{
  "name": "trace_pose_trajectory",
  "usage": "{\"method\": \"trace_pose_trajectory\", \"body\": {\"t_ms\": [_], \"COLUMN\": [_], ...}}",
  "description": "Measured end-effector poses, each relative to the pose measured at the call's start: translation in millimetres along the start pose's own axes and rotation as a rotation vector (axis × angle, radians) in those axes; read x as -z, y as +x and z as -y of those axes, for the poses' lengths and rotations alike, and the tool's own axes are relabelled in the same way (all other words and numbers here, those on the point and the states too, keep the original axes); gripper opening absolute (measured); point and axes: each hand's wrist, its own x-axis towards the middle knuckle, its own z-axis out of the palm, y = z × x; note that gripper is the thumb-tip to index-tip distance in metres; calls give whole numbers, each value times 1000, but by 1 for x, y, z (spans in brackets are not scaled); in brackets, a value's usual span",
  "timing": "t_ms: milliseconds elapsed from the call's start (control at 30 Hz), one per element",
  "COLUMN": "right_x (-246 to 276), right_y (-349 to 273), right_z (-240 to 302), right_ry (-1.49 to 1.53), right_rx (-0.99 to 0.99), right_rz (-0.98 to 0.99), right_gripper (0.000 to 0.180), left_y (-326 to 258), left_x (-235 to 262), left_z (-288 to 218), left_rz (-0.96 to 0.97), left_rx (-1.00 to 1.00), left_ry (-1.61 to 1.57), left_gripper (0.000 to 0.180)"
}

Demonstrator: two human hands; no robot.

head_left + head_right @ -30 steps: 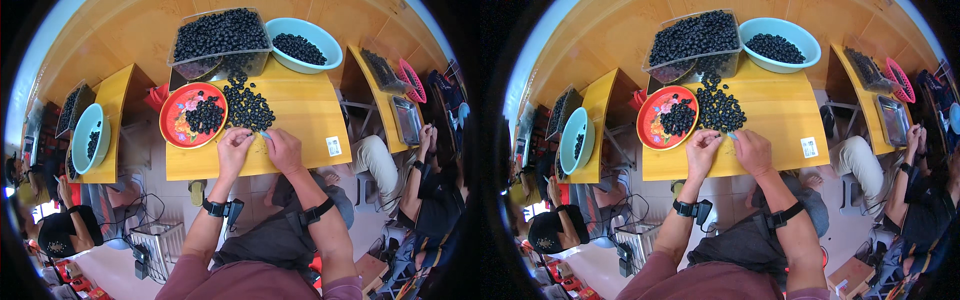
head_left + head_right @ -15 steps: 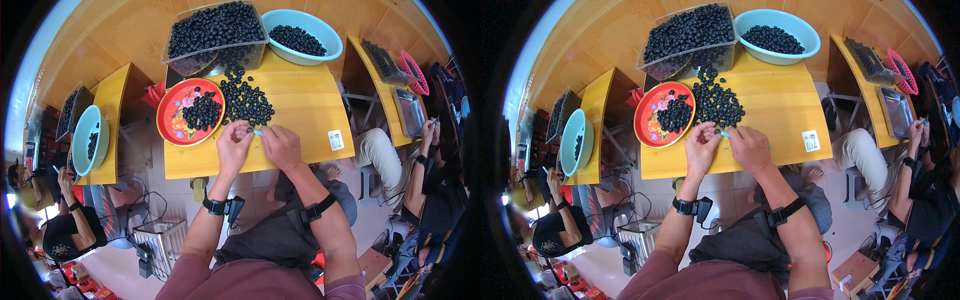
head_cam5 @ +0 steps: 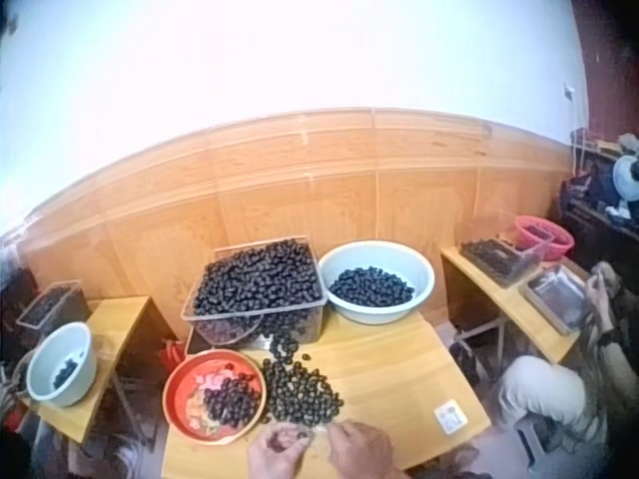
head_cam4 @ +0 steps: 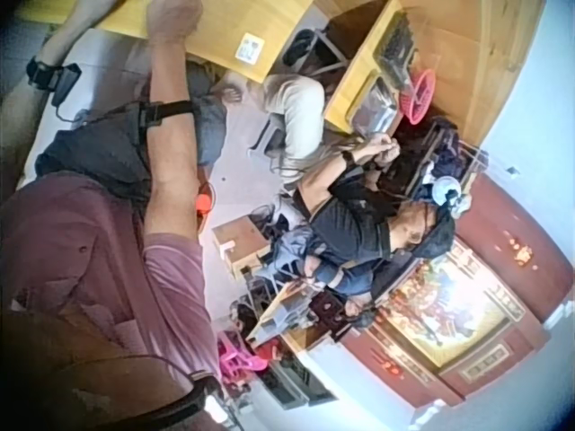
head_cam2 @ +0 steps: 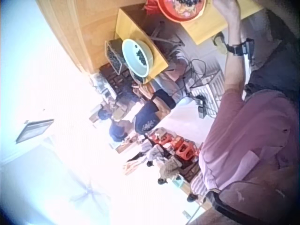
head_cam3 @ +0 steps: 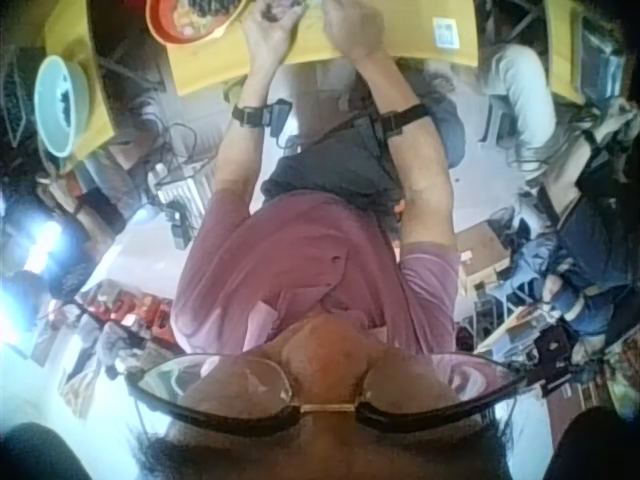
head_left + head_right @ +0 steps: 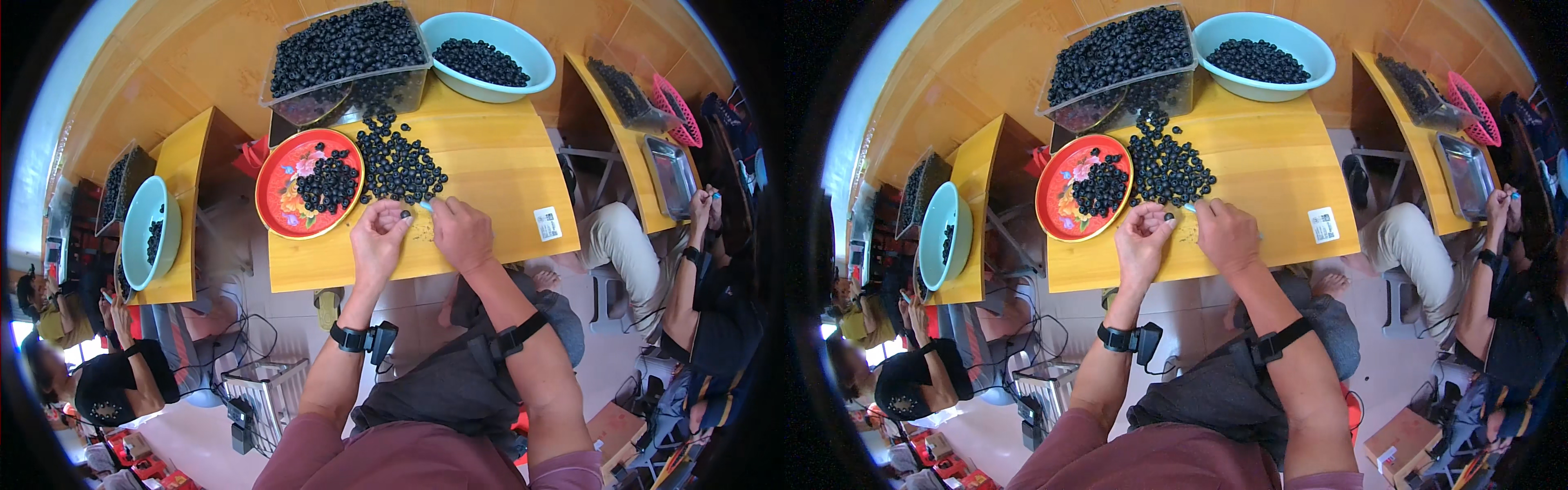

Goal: Sorting small black spherical components by hand and with a small plastic tool at a workstation.

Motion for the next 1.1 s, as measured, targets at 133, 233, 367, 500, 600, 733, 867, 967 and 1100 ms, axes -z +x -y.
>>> {"method": "trace_pose_trajectory", "body": {"t_ms": [133,233,367,500,600,733,867,967,1100], "right_x": [1,0,2,2,4,6,7,8,9], "right_y": [2,2,4,4,4,4,3,3,4], "right_z": [0,2,2,3,3,4,6,6,8], "right_ry": [-4,15,54,93,125,136,153,123,94], "right_rx": [13,4,-24,-56,-99,-141,-121,-66,25], "right_rz": [11,-6,-22,-41,-59,-47,-36,-30,-26], "right_gripper": [13,11,11,9,8,8,9,7,5], "left_y": [-1,1,1,2,0,-1,2,1,1], "left_x": [-2,3,3,0,-3,-4,1,1,-2], "left_z": [3,8,7,4,-4,-4,2,3,2], "left_rz": [-33,-27,-27,-37,-43,-58,-69,-59,-56], "left_rx": [-52,-139,-156,-184,-96,-75,-225,-65,-53], "left_ry": [-9,64,112,17,124,-56,61,26,-47], "left_gripper": [30,26,19,20,19,18,22,23,20]}}
